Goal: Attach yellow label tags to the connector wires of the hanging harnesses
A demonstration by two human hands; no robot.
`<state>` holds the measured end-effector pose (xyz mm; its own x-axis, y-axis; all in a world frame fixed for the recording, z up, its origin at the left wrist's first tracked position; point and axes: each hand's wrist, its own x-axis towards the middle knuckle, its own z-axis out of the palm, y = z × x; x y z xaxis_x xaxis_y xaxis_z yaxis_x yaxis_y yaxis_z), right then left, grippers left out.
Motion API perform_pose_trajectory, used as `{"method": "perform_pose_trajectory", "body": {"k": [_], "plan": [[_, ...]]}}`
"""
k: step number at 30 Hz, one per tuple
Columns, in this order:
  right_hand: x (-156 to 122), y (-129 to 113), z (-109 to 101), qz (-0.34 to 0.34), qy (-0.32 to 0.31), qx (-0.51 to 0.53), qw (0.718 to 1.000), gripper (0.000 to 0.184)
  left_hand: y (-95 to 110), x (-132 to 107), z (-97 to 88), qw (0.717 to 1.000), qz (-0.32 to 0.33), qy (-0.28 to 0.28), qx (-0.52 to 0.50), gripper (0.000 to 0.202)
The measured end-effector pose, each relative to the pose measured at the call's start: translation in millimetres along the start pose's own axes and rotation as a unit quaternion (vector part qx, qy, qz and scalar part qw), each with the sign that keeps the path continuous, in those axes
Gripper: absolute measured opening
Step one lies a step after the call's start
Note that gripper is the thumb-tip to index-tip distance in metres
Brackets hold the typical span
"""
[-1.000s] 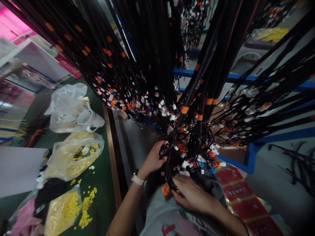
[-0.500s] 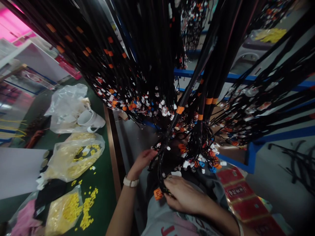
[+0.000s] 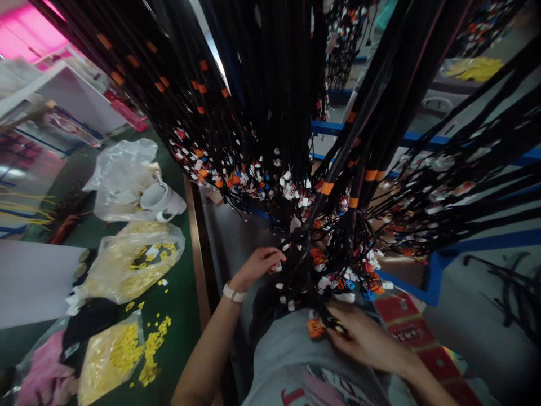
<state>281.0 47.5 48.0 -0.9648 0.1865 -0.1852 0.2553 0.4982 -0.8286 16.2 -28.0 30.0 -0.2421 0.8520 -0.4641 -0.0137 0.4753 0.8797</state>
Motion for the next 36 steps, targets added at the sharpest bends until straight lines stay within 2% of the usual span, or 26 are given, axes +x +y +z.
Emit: {"method": "perform_pose_trajectory", "body": {"k": [3, 5, 8, 11, 15, 18, 20, 24, 28, 32, 36], "plan": [[-34, 38, -19, 0.053, 0.020, -0.012, 0.998, 0.028, 22, -4, -3.4, 0.994, 0.035, -0.008, 0.100, 0.028], [-55, 57, -33, 0.075, 0.052, -0.009, 0.996, 0.028, 41, -8, 0.3, 0.991, 0.049, -0.030, 0.118, 0.029], [-80, 73, -51, 0.119, 0.100, -0.007, 0.988, 0.032, 67, -14, 12.1, 0.991, 0.052, -0.073, 0.097, 0.031], [-92, 78, -57, 0.153, 0.142, 0.043, 0.977, 0.032, 79, -17, 22.9, 0.991, 0.062, -0.101, 0.070, 0.032], [-91, 85, -50, 0.216, 0.183, 0.179, 0.942, 0.041, 73, -14, 27.0, 0.993, 0.060, -0.086, 0.056, 0.033], [-84, 91, -45, 0.232, 0.159, 0.286, 0.916, 0.041, 63, -13, 25.4, 0.992, 0.050, -0.087, 0.076, 0.036], [-80, 96, -45, 0.227, 0.146, 0.327, 0.905, 0.037, 57, -12, 24.5, 0.989, 0.053, -0.088, 0.109, 0.036], [-73, 109, -46, 0.254, 0.172, 0.358, 0.882, 0.034, 48, -7, 25.9, 0.973, 0.089, -0.068, 0.202, 0.029], [-70, 121, -44, 0.244, 0.173, 0.334, 0.894, 0.038, 39, 1, 28.7, 0.961, 0.160, -0.033, 0.223, 0.020], [-65, 125, -41, 0.218, 0.154, 0.288, 0.920, 0.040, 27, 12, 29.0, 0.967, 0.141, -0.060, 0.203, 0.021], [-59, 128, -36, 0.197, 0.223, 0.192, 0.935, 0.046, 16, 23, 29.6, 0.971, 0.125, -0.090, 0.185, 0.024]]}}
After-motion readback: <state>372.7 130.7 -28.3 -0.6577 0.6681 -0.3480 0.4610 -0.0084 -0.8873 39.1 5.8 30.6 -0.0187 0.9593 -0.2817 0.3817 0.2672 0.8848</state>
